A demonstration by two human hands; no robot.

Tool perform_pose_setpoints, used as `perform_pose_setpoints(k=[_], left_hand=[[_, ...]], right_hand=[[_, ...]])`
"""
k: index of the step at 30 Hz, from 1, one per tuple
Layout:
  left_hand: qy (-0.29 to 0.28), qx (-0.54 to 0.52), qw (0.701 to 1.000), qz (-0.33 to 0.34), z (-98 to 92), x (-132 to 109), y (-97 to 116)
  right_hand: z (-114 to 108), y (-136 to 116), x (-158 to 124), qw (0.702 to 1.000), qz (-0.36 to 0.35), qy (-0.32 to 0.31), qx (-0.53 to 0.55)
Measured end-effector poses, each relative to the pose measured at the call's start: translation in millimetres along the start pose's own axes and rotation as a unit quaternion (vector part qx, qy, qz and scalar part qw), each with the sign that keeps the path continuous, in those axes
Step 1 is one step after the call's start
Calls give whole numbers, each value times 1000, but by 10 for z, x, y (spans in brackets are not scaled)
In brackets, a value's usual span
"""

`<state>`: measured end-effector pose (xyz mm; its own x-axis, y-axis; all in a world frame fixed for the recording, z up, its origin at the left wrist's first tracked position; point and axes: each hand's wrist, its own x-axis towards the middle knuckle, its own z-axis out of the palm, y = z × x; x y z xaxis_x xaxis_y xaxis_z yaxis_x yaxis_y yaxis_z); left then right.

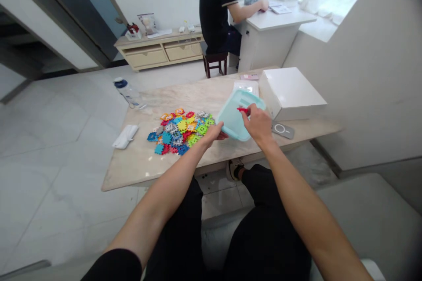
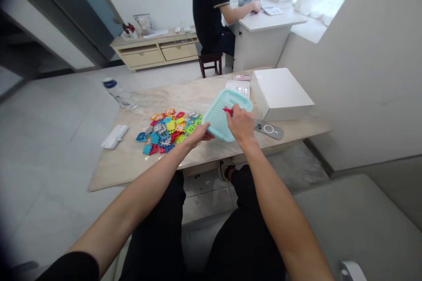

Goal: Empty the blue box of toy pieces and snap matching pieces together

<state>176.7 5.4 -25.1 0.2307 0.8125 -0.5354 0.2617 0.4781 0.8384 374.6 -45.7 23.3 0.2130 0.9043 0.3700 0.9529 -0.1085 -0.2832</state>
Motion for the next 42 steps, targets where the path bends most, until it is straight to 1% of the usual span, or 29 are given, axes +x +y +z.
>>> perform_pose_setpoints(k=[3,6,10,13,14,16,18,19,21,22,24,26,27,29,31,33,35,37,39,40,42], left_hand=[[-17,-35,999,-19,124,34,-3],[-25,-76,996,-29,238,92,-4],[-49,-137,988,-40,306,160,7],[-99,-168,980,-31,248,179,14],[-118,-145,982,-17,206,176,7],[-150,-44,988,19,96,151,-28],[-161,74,983,39,-47,106,-83],[-163,116,979,40,-129,76,-113],[-166,167,971,38,-313,2,-164],[-163,193,967,42,-414,-43,-185],[-152,241,957,61,-629,-154,-218],[-142,271,949,82,-854,-293,-255],[-141,280,945,90,-968,-369,-280],[-144,297,938,106,-1200,-528,-344],[-143,322,927,131,-1429,-678,-418],[-122,329,927,133,-1644,-805,-486],[-100,313,937,119,-1833,-902,-531],[-100,285,948,99,-1985,-965,-550],[-121,260,954,88,-2098,-994,-552],[-126,252,955,94,-2142,-994,-549],[-111,248,954,129,-2214,-968,-543]], right_hand=[[24,56,-12,993,-23,89,78],[67,69,-15,979,-46,148,131],[118,-23,-1,972,-50,171,152],[172,-155,20,970,-54,176,159],[191,-208,27,969,-58,177,161],[224,-328,40,968,-72,176,165],[246,-468,49,966,-89,170,171],[255,-545,52,966,-96,165,175],[273,-704,56,966,-113,138,185],[290,-781,58,968,-121,109,189],[351,-917,66,974,-128,21,187],[461,-1021,87,974,-120,-87,173],[533,-1061,105,969,-112,-139,168],[700,-1134,152,951,-92,-233,179],[873,-1216,207,929,-54,-297,213],[1029,-1316,255,915,3,-316,252],[1155,-1411,282,907,48,-313,278],[1246,-1465,284,900,75,-322,283],[1304,-1449,270,899,92,-338,265],[1322,-1415,262,900,101,-341,251],[1342,-1313,251,908,115,-335,222]])
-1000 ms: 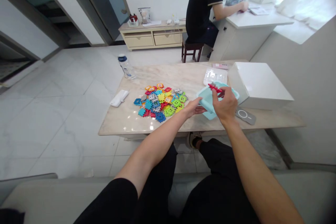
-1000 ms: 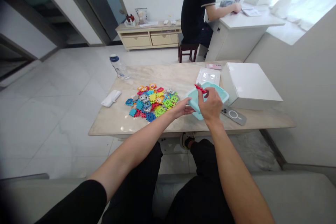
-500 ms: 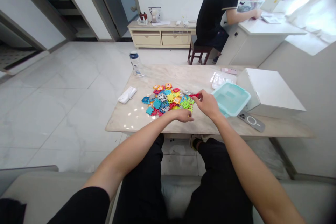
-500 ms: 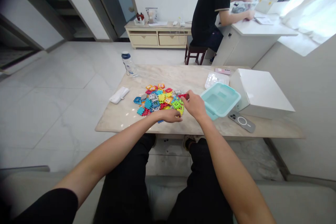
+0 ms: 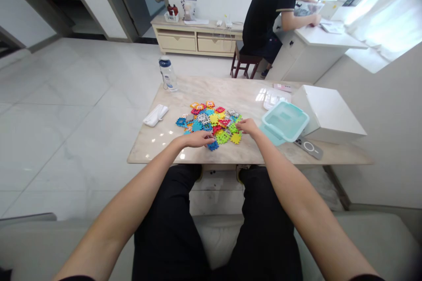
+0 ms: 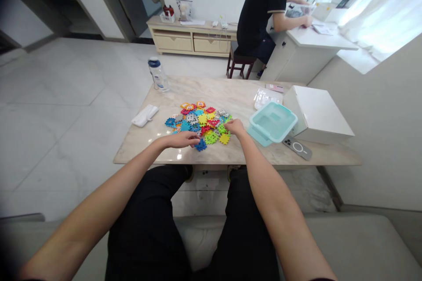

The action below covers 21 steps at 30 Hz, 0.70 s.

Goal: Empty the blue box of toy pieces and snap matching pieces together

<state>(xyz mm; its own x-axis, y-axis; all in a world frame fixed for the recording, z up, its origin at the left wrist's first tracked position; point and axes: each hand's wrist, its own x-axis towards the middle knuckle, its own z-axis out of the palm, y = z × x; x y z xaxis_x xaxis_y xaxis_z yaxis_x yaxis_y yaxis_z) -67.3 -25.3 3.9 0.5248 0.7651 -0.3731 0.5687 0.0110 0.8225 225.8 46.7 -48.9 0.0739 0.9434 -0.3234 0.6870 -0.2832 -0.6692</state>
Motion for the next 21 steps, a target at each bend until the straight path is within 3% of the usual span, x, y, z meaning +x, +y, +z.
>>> perform_pose_setpoints(k=[2,5,9,15,21], left_hand=[[58,21,998,33,-69,37,-47],[188,70,978,57,-187,109,-168],[337,156,929,-2,-349,134,-483],[358,137,913,-138,-684,67,-1139],[360,124,917,-121,-1050,292,-1572]], right_hand=[[-47,101,10,999,6,25,-25],[-88,211,15,997,5,50,-55],[-63,256,-5,996,12,54,-77],[4,155,103,993,26,70,-94],[263,68,472,987,41,70,-136]])
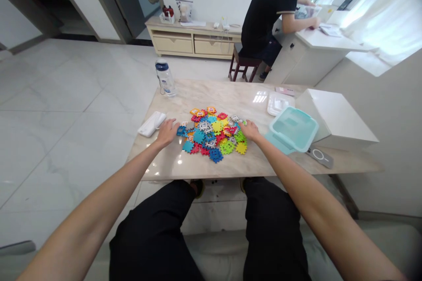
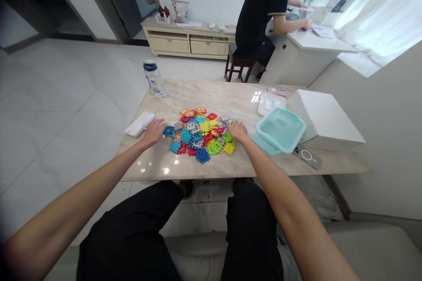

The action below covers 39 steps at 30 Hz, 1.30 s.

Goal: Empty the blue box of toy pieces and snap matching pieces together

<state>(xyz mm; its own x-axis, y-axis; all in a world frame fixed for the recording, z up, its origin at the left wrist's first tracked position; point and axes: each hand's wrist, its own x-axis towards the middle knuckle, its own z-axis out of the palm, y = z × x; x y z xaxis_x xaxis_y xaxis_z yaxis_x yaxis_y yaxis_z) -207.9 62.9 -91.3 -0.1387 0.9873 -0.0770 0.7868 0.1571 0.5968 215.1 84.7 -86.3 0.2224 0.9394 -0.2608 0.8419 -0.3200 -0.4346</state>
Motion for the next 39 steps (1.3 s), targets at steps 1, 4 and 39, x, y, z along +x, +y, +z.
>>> perform_pose_setpoints(k=[1,4,39], left_hand=[[-3,-5,1000,6,40,103,-36],[-15,-45,998,45,201,475,-90],[-22,27,986,164,612,-92,-185]], right_hand=[[62,-24,70,1000,-7,0,-3],[216,-92,318,997,-73,-8,-9],[482,561,378,964,-257,47,46]])
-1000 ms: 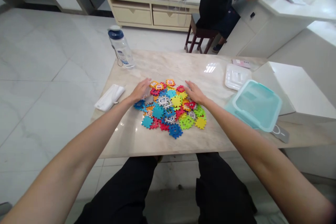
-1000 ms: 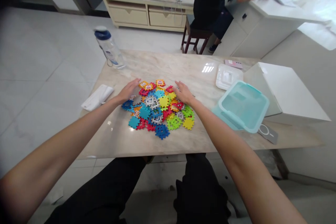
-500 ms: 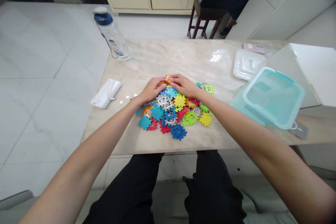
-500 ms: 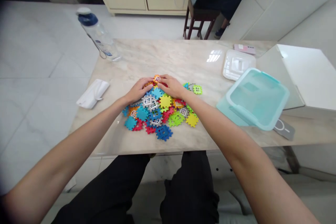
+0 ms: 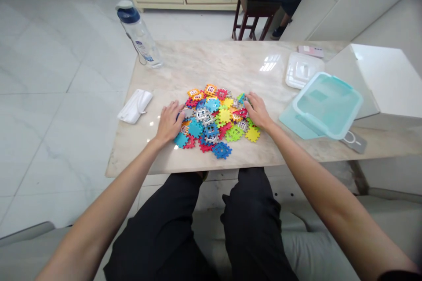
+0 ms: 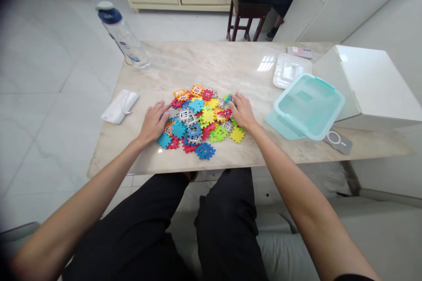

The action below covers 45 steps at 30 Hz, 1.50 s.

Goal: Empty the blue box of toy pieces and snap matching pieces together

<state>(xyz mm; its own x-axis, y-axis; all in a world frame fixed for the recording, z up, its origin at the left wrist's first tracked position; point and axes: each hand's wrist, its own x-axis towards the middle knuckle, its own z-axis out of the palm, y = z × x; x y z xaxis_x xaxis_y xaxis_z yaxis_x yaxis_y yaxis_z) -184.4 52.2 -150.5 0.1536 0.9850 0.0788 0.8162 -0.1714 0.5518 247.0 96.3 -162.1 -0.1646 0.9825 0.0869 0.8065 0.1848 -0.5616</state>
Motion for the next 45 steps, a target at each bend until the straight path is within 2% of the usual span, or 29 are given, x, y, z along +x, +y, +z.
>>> perform_pose_setpoints(k=[3,6,8,9,11,12,13,15,17,19,20,24,27,30,33,36,38,41,43,45], left_hand=[[1,-27,1000,12,56,5,157],[58,-69,995,-33,-100,-136,338],[93,-111,988,-46,-326,-402,506],[92,-149,983,-47,-461,-590,610],[39,-251,964,-80,-738,-1053,844],[-5,-292,951,-102,-863,-1306,966],[-43,-319,940,-115,-971,-1559,1084],[-127,-320,932,-113,-1122,-2015,1286],[-154,-328,926,-107,-1183,-2350,1428],[-99,-329,932,-115,-1178,-2553,1521],[-61,-322,937,-117,-1159,-2616,1558],[44,-250,961,-112,-1038,-2812,1724],[105,-162,976,-99,-872,-3072,1862],[161,-61,983,-68,-598,-3438,1954],[186,36,980,-53,-306,-3779,1988],[187,111,975,-45,-145,-3972,1992],[187,141,971,-51,-141,-4014,1980],[192,171,963,-82,-235,-4005,1935],[189,193,959,-89,-306,-3947,1898],[164,207,963,-61,-341,-3803,1876]], right_hand=[[65,-83,-47,999,-27,-4,26],[-51,-230,-126,1000,-4,0,21],[-231,-397,-289,999,7,24,24],[-344,-509,-418,999,5,39,36],[-589,-780,-771,995,-8,52,87],[-712,-929,-985,992,-15,36,124],[-827,-1077,-1211,987,-22,-6,161],[-1023,-1341,-1654,966,-38,-123,226],[-1165,-1535,-2009,935,-58,-238,255],[-1258,-1660,-2236,930,-58,-268,244],[-1291,-1703,-2308,939,-56,-256,222],[-1336,-1837,-2501,985,-67,-142,66],[-1292,-1915,-2680,994,-89,-60,-16],[-1236,-1925,-2850,994,-105,-1,-31],[-1215,-1858,-2936,995,-100,31,-7],[-1221,-1754,-2949,994,-91,51,32],[-1227,-1692,-2952,991,-92,62,70],[-1212,-1628,-2997,983,-95,72,142],[-1167,-1593,-3045,975,-96,70,189],[-1082,-1542,-3062,967,-96,55,231]])
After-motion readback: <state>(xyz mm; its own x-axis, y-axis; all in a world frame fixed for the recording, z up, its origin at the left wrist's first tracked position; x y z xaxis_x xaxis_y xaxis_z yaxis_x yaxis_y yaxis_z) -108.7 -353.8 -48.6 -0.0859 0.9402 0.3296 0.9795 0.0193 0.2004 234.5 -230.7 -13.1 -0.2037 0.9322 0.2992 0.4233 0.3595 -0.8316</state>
